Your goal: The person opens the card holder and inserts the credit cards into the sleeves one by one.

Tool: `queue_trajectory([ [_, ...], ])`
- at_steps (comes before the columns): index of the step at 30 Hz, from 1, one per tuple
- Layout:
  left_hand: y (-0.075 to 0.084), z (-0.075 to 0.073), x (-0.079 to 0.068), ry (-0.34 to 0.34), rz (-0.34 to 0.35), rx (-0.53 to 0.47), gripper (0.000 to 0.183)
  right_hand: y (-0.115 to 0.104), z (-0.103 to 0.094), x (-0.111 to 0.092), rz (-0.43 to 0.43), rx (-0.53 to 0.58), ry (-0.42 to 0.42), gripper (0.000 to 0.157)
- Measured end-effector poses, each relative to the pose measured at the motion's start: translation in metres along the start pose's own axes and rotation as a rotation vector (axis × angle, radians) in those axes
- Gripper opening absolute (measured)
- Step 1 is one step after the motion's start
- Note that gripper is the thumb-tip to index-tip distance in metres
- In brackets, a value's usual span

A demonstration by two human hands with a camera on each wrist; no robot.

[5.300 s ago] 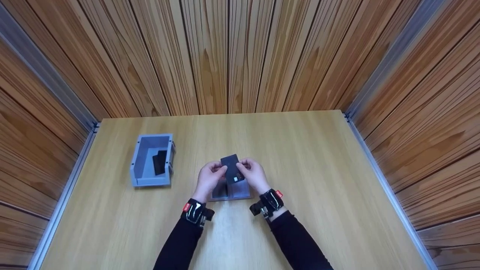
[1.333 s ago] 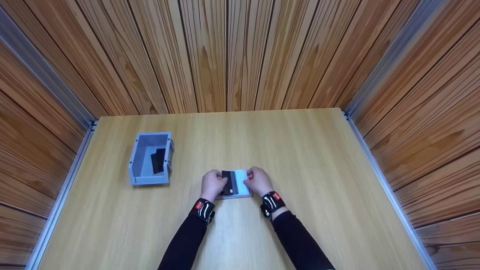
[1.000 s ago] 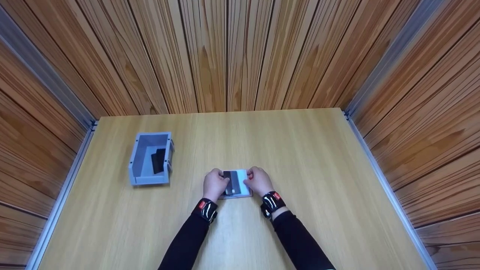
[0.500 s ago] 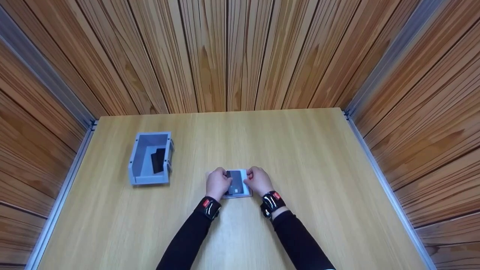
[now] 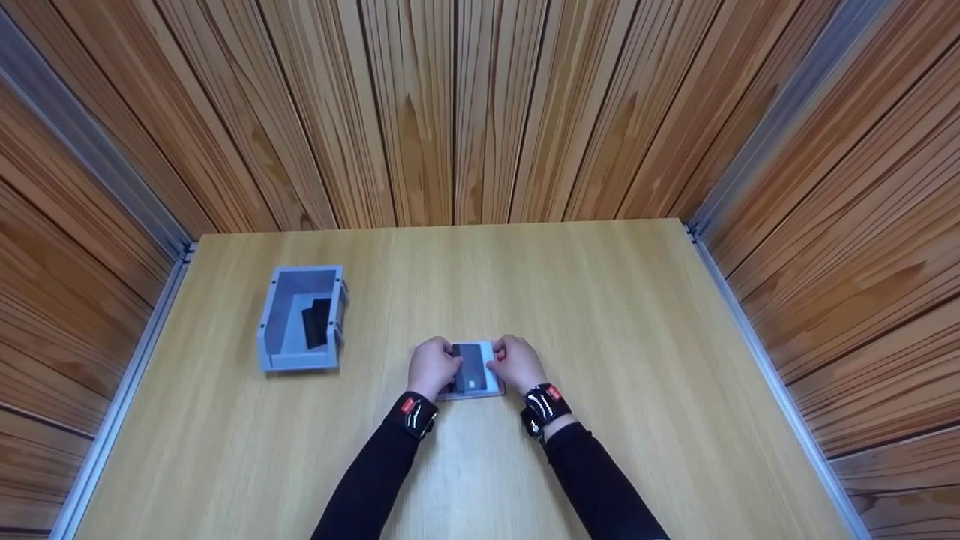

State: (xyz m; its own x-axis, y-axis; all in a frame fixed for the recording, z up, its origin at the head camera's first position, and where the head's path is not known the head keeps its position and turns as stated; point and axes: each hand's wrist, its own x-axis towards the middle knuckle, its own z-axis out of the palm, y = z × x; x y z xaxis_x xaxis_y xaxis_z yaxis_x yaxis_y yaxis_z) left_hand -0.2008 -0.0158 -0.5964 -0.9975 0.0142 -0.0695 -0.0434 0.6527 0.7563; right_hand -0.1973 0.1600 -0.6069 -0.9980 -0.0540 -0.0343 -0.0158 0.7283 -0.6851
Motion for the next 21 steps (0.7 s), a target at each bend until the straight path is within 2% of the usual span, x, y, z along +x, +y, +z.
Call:
queue_trajectory([
  [5,-0.001,-0.005,0.0,-0.036,-0.033,-0.056,0.01,-0.001,0.001,-0.001,0.001,0.009,0.003,0.021],
  [14,-0.002,-0.011,0.0,-0.041,-0.081,-0.196,0.007,0.0,0.001,0.0,0.008,0.001,0.008,0.02],
  [21,-0.013,-0.02,0.001,0.001,-0.116,-0.305,0.009,0.002,0.002,0.001,0.024,0.016,0.0,0.02],
])
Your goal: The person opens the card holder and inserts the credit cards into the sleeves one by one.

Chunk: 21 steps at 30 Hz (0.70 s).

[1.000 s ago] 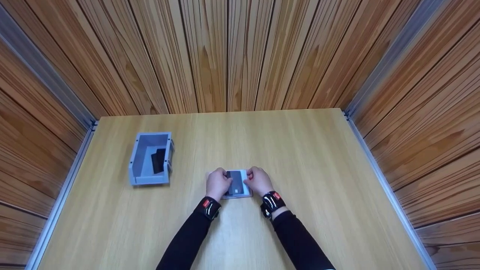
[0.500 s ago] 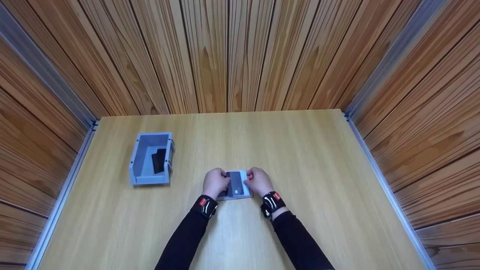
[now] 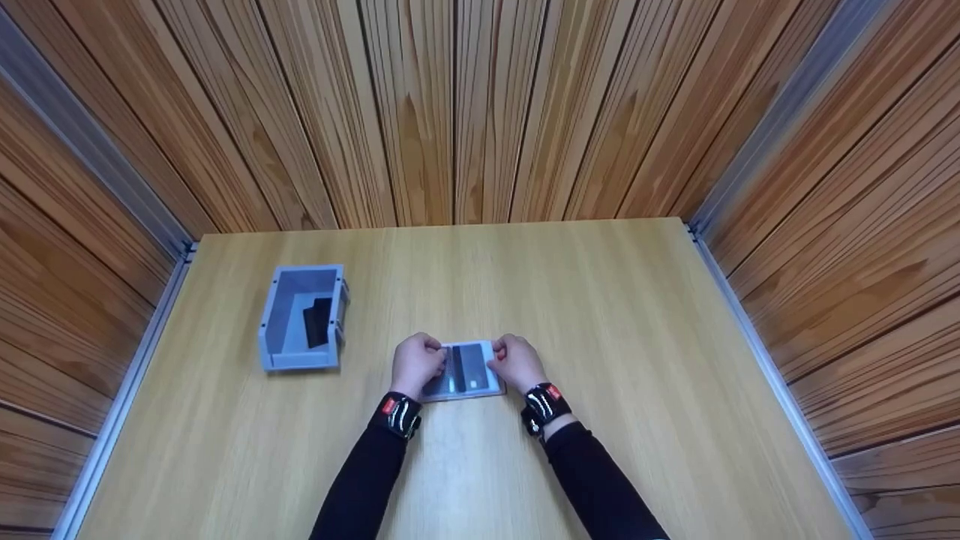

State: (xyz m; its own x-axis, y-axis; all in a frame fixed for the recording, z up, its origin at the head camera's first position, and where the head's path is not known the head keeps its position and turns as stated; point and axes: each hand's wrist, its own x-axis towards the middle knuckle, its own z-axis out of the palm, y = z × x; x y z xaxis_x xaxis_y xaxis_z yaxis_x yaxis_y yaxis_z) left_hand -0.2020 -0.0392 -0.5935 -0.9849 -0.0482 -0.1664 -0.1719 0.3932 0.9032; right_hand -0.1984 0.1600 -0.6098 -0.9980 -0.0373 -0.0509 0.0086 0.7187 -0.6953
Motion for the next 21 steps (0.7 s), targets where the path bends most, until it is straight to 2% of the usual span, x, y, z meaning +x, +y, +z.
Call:
queue_trajectory([
  [5,-0.006,-0.011,0.002,0.036,-0.019,-0.036,0.01,-0.001,0.001,0.002,0.028,0.001,-0.012,0.019],
  [9,-0.008,-0.019,0.003,0.06,-0.032,-0.015,0.011,-0.001,0.001,0.002,0.034,0.007,-0.016,0.019],
  [12,-0.01,-0.024,0.003,0.087,-0.02,0.06,0.011,-0.001,0.001,0.001,0.03,0.004,-0.018,0.02],
  [17,-0.013,-0.031,0.003,0.136,0.028,0.252,0.011,-0.002,-0.001,-0.001,0.008,-0.012,-0.007,0.02],
  [21,-0.015,-0.033,0.003,0.14,0.043,0.331,0.016,-0.001,-0.001,-0.001,0.005,-0.023,-0.001,0.021],
])
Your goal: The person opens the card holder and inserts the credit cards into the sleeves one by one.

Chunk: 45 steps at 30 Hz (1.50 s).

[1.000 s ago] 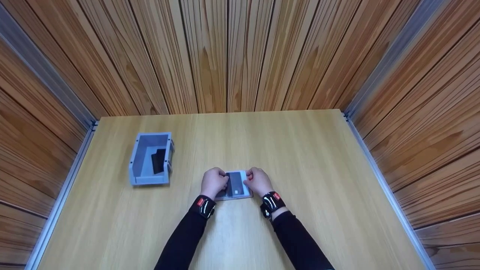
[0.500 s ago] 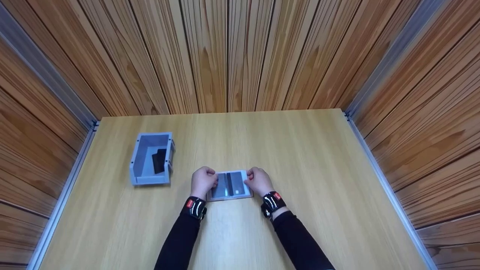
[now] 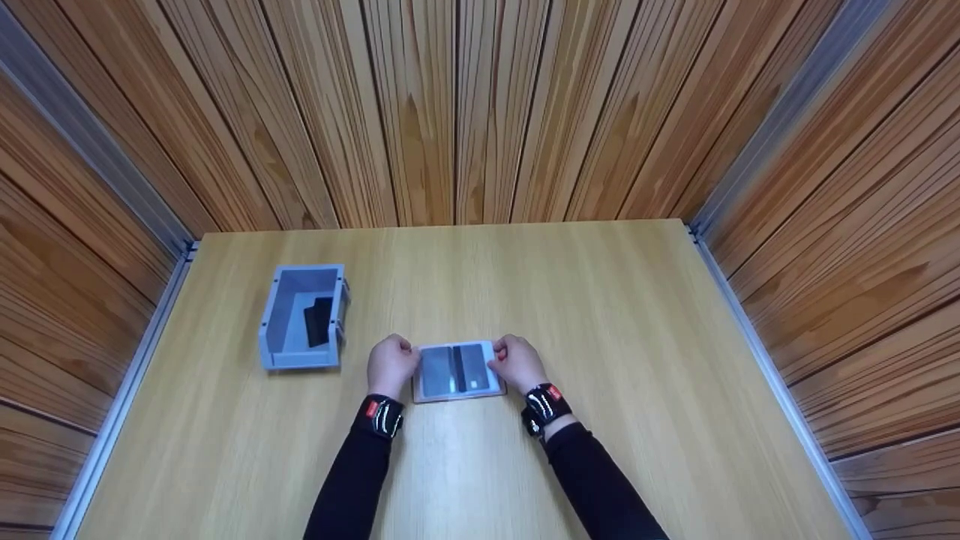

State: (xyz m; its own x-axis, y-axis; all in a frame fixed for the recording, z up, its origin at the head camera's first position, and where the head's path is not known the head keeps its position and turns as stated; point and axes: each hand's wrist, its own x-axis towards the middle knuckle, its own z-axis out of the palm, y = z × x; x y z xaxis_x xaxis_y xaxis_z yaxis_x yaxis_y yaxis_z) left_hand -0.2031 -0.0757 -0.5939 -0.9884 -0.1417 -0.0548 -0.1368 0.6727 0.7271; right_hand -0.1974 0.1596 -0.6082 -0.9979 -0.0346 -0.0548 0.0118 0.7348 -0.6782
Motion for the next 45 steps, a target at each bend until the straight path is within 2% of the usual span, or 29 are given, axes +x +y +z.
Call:
queue_trajectory([
  [5,-0.002,-0.001,-0.001,-0.028,-0.02,0.023,0.02,0.0,0.001,0.0,-0.007,-0.003,0.006,0.02],
  [9,-0.001,-0.002,-0.002,-0.057,-0.052,0.022,0.017,0.0,0.0,0.0,-0.009,0.012,0.002,0.02],
  [14,-0.001,-0.001,-0.003,-0.081,-0.052,0.018,0.015,-0.001,0.001,0.0,0.01,0.024,-0.003,0.019],
  [21,-0.002,0.0,-0.003,-0.098,-0.043,0.048,0.023,-0.001,0.001,-0.001,-0.014,0.016,-0.001,0.02],
  [27,0.001,0.0,-0.002,-0.131,-0.074,0.046,0.026,-0.002,-0.001,0.0,-0.047,0.017,0.003,0.019],
  [34,0.002,0.003,-0.001,-0.138,-0.087,0.055,0.027,-0.005,-0.004,0.003,-0.011,-0.002,-0.004,0.016],
  [39,0.001,0.004,-0.001,-0.122,-0.059,0.074,0.026,-0.011,-0.003,0.008,-0.062,-0.098,0.038,0.013],
  [45,0.001,0.004,-0.003,-0.108,-0.053,0.088,0.024,-0.015,-0.001,0.014,-0.171,-0.161,0.072,0.016],
])
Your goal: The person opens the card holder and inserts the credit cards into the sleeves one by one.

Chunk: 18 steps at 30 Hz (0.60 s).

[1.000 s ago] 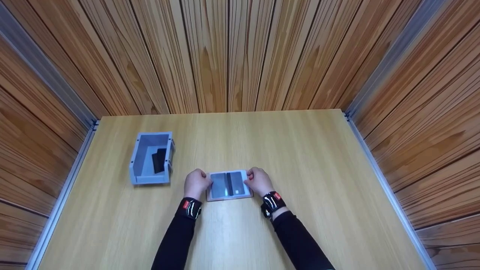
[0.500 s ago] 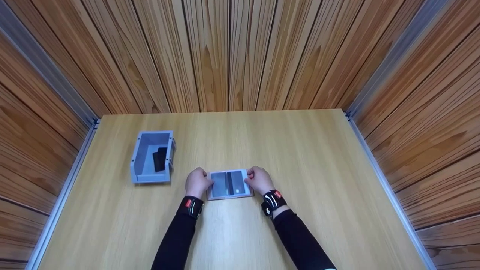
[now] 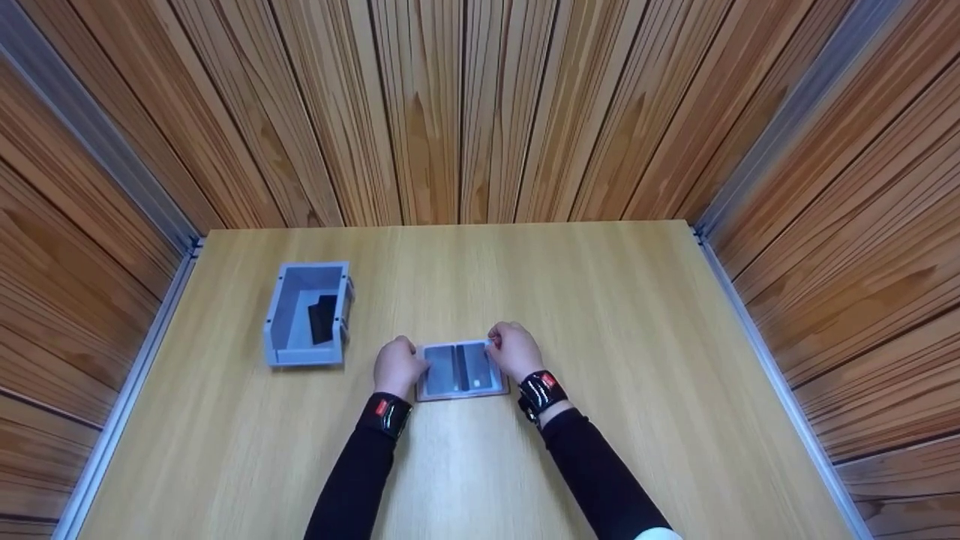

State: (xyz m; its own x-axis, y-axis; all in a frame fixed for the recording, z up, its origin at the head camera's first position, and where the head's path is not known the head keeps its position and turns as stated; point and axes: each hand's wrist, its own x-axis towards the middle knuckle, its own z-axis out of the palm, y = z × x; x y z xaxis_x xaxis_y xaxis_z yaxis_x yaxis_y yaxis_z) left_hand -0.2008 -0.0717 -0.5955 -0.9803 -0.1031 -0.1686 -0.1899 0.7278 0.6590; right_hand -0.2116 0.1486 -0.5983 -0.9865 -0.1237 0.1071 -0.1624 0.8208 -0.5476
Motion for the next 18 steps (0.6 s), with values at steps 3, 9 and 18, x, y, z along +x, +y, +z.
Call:
queue_trajectory([
  [3,0.0006,-0.0001,-0.0003,0.006,0.0,0.003,0.024,-0.0009,0.0007,0.0017,-0.034,-0.014,0.007,0.018],
  [9,0.0022,-0.0004,-0.0021,0.018,0.02,0.005,0.022,-0.0002,0.0032,0.0033,-0.05,-0.023,0.008,0.018],
  [18,0.002,-0.0015,-0.0019,0.02,0.021,0.008,0.023,0.0024,0.0098,0.0043,-0.043,-0.042,0.0,0.015],
])
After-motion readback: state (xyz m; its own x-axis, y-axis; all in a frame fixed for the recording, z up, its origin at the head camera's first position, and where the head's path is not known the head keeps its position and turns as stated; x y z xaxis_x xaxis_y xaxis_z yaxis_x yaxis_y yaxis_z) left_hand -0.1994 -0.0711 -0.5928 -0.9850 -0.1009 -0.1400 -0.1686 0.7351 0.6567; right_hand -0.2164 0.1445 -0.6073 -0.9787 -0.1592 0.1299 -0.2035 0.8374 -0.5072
